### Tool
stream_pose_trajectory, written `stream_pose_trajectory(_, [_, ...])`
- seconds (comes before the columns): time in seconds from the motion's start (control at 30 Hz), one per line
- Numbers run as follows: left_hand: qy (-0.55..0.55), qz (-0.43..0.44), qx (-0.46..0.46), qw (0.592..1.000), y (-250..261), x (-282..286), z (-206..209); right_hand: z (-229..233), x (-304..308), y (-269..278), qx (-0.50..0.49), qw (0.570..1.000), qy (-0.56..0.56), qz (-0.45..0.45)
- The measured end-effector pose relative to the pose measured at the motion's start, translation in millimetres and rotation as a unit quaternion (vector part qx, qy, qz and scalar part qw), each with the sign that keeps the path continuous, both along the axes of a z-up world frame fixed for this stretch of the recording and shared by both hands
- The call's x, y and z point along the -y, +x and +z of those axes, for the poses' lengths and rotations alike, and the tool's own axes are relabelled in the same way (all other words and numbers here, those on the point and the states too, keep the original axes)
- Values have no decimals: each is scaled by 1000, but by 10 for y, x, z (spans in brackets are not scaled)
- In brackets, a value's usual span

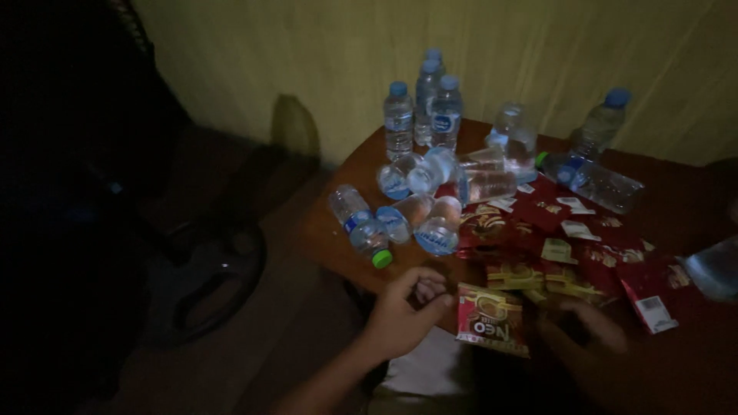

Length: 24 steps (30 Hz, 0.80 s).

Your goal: Organizing several water bottles and instant coffee packets on a wooden table.

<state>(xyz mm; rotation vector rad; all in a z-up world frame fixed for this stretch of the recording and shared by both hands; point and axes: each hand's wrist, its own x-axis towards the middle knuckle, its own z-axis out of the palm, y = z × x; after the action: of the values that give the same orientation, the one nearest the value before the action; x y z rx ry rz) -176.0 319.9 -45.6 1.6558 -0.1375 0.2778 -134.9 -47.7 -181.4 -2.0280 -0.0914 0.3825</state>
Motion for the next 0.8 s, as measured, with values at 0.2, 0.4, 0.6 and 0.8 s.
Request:
stream_pose_trajectory(0.2, [38,24,-17,999,-89,-91,137,44,167,418,58,998,12,36])
stream_pose_trajectory(0.4, [11,6,-18,1000,-40,-112,106,218,118,693,110,992,28,52])
stream_pose_trajectory(0.6, [42,12,52,998,181,-202,209,535,175,1005,137,986,74,55])
stream_pose_trajectory(0.8, [37,-2,152,988,744,-431,622,2022,-531,1525,140,970,190,56])
